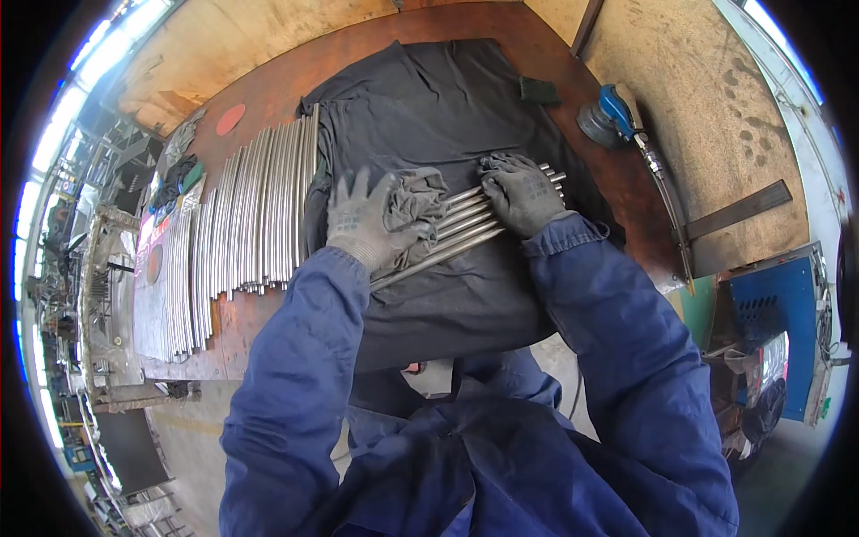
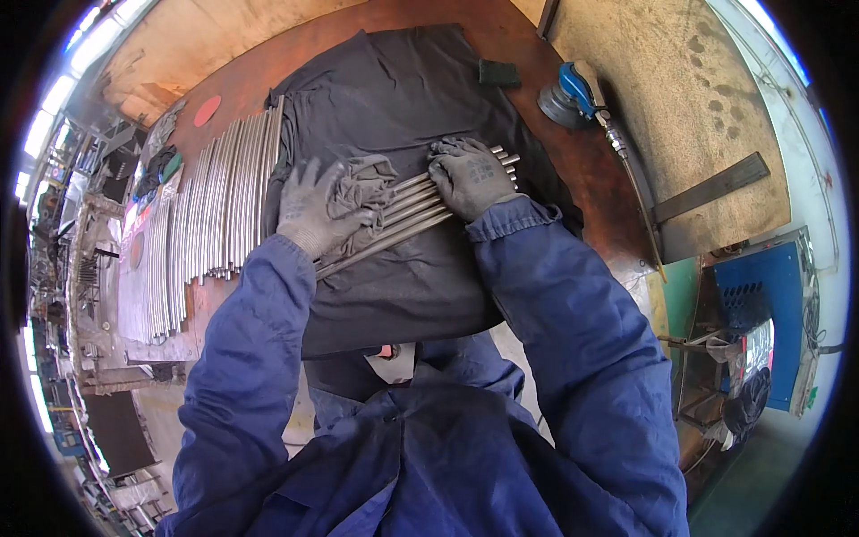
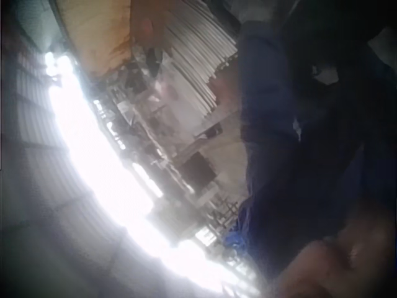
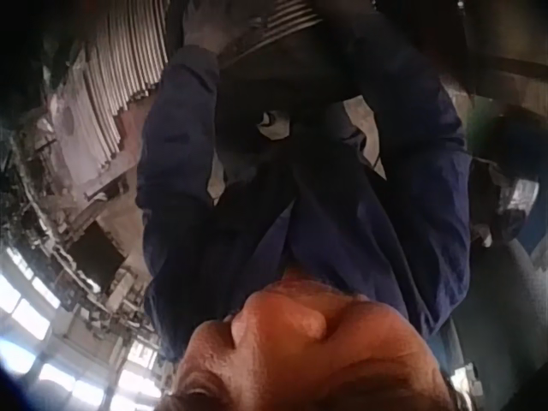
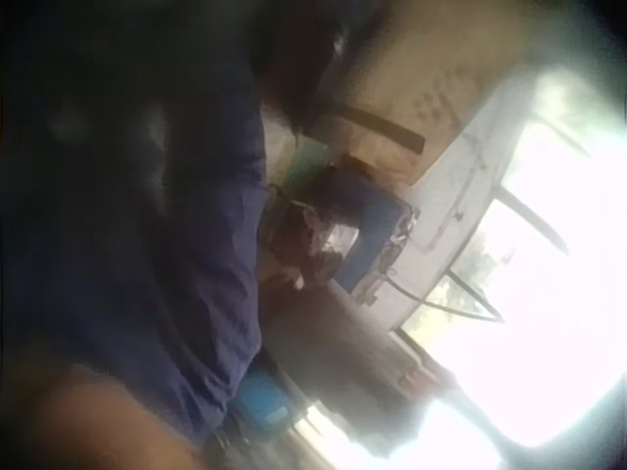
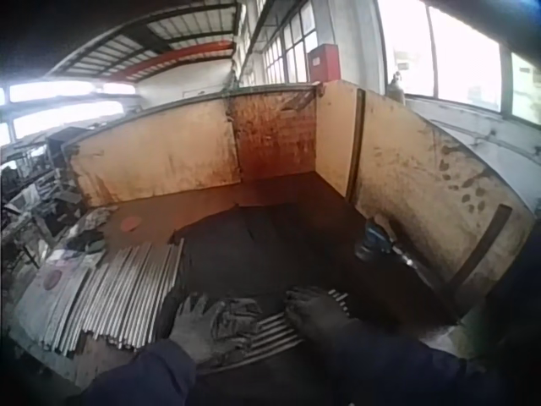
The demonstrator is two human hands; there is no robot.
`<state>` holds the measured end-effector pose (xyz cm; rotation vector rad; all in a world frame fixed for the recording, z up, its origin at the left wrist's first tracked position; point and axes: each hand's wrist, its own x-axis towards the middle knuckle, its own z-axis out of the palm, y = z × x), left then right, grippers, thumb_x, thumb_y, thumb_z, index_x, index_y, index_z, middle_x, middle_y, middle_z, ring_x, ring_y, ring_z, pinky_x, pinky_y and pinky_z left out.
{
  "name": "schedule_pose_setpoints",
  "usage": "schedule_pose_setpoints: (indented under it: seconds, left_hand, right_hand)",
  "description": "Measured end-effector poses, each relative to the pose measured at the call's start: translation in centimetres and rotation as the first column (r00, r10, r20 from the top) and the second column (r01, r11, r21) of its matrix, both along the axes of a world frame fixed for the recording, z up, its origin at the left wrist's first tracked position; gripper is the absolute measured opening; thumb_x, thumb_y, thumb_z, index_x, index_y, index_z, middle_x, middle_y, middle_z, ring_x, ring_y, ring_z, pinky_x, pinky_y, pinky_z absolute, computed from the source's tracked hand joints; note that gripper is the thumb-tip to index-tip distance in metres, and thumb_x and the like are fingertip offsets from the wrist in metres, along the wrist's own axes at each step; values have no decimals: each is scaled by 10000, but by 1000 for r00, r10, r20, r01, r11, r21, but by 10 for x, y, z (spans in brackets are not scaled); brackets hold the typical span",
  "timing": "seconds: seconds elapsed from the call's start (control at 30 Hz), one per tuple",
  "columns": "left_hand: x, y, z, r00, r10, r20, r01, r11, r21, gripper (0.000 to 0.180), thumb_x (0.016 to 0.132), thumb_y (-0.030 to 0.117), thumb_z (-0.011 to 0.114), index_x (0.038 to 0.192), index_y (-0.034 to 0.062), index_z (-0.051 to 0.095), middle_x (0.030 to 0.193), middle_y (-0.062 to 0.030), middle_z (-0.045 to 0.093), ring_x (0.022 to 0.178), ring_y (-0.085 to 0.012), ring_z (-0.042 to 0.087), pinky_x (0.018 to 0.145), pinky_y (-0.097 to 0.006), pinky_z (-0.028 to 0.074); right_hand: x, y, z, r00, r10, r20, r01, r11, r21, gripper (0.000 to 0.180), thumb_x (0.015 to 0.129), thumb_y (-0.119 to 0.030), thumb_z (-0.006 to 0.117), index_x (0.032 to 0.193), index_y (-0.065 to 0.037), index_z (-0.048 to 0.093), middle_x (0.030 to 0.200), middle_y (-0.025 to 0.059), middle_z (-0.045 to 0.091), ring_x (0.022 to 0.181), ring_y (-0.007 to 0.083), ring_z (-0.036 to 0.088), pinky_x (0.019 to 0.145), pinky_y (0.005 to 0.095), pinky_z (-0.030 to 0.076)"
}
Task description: Grinding the ends and surfaces of several metal tubes arranged on a workbench using a handheld power grinder.
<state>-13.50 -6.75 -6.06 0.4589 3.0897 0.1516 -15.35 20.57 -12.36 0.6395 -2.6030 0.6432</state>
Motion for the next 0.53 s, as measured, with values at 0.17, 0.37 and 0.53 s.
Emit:
schedule_pose_setpoints:
  seconds: [0.17, 0.37, 0.53]
  left_hand:
    - [6, 20, -11, 966, -258, 5, 256, 961, 101, 734, 771, 242, 768, 1433, 54, 512, 1497, -241, 428, 1416, -439, 362, 1180, -481, 319]
    - [17, -40, -21, 920, -383, -85, 392, 895, 212, 704, 724, 166, 780, 1380, 43, 554, 1445, -228, 496, 1386, -419, 417, 1155, -489, 353]
    - [38, -106, -17, 936, -350, -34, 351, 936, 31, 770, 688, 167, 804, 1404, 61, 540, 1506, -200, 445, 1393, -435, 405, 1179, -508, 329]
  right_hand:
    - [2, 0, -3, 999, -30, 25, 30, 1000, 9, 328, 975, -305, 562, 1101, -39, 708, 1240, 157, 678, 1224, 330, 585, 1131, 442, 379]
    - [4, 2, -4, 999, -42, 11, 42, 999, 31, 309, 969, -282, 555, 1085, -39, 708, 1216, 161, 681, 1213, 327, 589, 1126, 440, 381]
    - [2, -2, 0, 999, -46, 23, 45, 998, 46, 299, 962, -274, 571, 1081, -35, 707, 1229, 161, 677, 1219, 305, 589, 1114, 430, 387]
